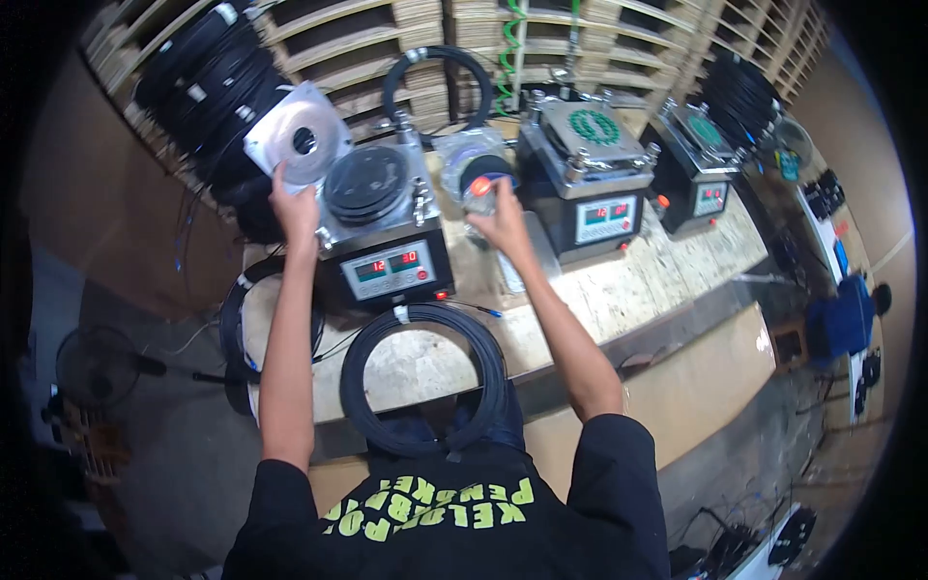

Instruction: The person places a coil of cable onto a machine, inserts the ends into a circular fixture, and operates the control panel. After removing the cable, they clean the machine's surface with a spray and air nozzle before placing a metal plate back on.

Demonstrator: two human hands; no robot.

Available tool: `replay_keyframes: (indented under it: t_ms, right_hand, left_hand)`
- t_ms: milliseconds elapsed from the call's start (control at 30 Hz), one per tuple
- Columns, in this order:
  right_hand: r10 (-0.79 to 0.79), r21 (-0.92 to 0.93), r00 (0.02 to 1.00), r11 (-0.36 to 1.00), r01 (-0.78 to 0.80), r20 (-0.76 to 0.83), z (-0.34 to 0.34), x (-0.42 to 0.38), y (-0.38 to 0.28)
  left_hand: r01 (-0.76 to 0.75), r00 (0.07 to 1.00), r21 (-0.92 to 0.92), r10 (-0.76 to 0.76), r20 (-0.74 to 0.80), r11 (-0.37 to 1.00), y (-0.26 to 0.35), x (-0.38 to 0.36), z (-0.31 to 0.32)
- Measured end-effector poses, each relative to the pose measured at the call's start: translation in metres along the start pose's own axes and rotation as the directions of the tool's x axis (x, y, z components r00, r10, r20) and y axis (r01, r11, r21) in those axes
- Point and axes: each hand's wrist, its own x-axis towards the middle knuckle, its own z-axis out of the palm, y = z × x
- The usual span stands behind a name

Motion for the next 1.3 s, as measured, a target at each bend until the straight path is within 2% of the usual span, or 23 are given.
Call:
replay_keyframes:
  t_ms: [67, 133, 200, 233, 333, 367, 467, 500, 600, 733, 833, 900, 1000, 1033, 1133, 1300]
  right_hand:
    - [-0.102, 0.066, 0.993, 0.992, 0.106, -0.061, -0.005, 0.030, -0.016]
    - [-0.033, 0.138, 0.990, 0.990, 0.013, 0.139, -0.019, 0.057, -0.053]
    - [-0.197, -0.171, 0.930, 0.951, 0.259, 0.309, -0.025, 0.082, -0.115]
    - [-0.203, -0.373, 0.928, 0.872, 0.316, 0.312, -0.025, 0.083, -0.138]
    - [-0.180, -0.593, 0.891, 0.689, 0.417, 0.417, -0.016, 0.095, -0.173]
    - [-0.213, -0.615, 0.867, 0.630, 0.474, 0.450, -0.011, 0.098, -0.177]
    - [-0.364, -0.680, 0.771, 0.367, 0.635, 0.523, 0.003, 0.105, -0.183]
    - [-0.367, -0.682, 0.740, 0.299, 0.668, 0.564, 0.006, 0.105, -0.187]
    - [-0.399, -0.646, 0.656, 0.181, 0.742, 0.641, 0.017, 0.104, -0.197]
    - [-0.437, -0.563, 0.543, 0.096, 0.821, 0.717, 0.025, 0.095, -0.231]
    - [-0.438, -0.523, 0.511, 0.103, 0.846, 0.740, 0.046, 0.093, -0.244]
    - [-0.474, -0.480, 0.481, 0.134, 0.867, 0.738, 0.061, 0.095, -0.248]
    - [-0.454, -0.459, 0.450, 0.096, 0.883, 0.769, 0.082, 0.106, -0.254]
    - [-0.581, -0.472, 0.416, 0.061, 0.880, 0.700, 0.092, 0.112, -0.248]
    - [-0.425, -0.482, 0.495, 0.148, 0.864, 0.757, 0.103, 0.131, -0.244]
    - [-0.441, -0.549, 0.538, 0.115, 0.828, 0.718, 0.095, 0.150, -0.226]
  left_hand:
    - [-0.012, 1.000, -0.023, 0.012, -0.005, 1.000, -0.003, 0.000, 0.003]
    - [-0.055, 0.997, 0.069, 0.058, -0.050, 0.996, 0.009, -0.006, 0.001]
    - [-0.055, 0.992, 0.086, 0.064, -0.108, 0.995, 0.027, -0.017, -0.002]
    - [0.028, 0.999, 0.038, -0.027, -0.031, 0.999, 0.041, -0.019, -0.009]
    - [0.014, 0.999, 0.018, -0.013, -0.036, 1.000, 0.041, -0.019, -0.009]
    - [-0.018, 0.998, 0.066, 0.021, -0.052, 0.998, 0.041, -0.020, -0.008]
    - [-0.008, 0.999, 0.020, 0.009, -0.047, 1.000, 0.039, -0.018, -0.007]
    - [0.047, 0.999, -0.077, -0.049, -0.017, 0.996, 0.039, -0.019, -0.007]
    - [0.005, 1.000, -0.050, -0.006, -0.030, 0.999, 0.040, -0.019, -0.008]
    - [0.035, 0.999, -0.050, -0.036, -0.016, 0.998, 0.043, -0.020, -0.009]
    - [-0.016, 0.999, -0.030, 0.015, -0.031, 0.999, 0.042, -0.021, -0.009]
    - [0.006, 1.000, -0.068, -0.007, -0.022, 0.998, 0.041, -0.022, -0.008]
    - [0.007, 1.000, -0.105, -0.009, -0.021, 0.994, 0.041, -0.021, -0.009]
    - [-0.008, 1.000, -0.106, 0.005, -0.027, 0.994, 0.041, -0.023, -0.009]
    - [0.009, 1.000, -0.057, -0.010, -0.022, 0.998, 0.048, -0.023, -0.012]
    - [0.058, 0.998, -0.055, -0.058, -0.009, 0.997, 0.051, -0.023, -0.012]
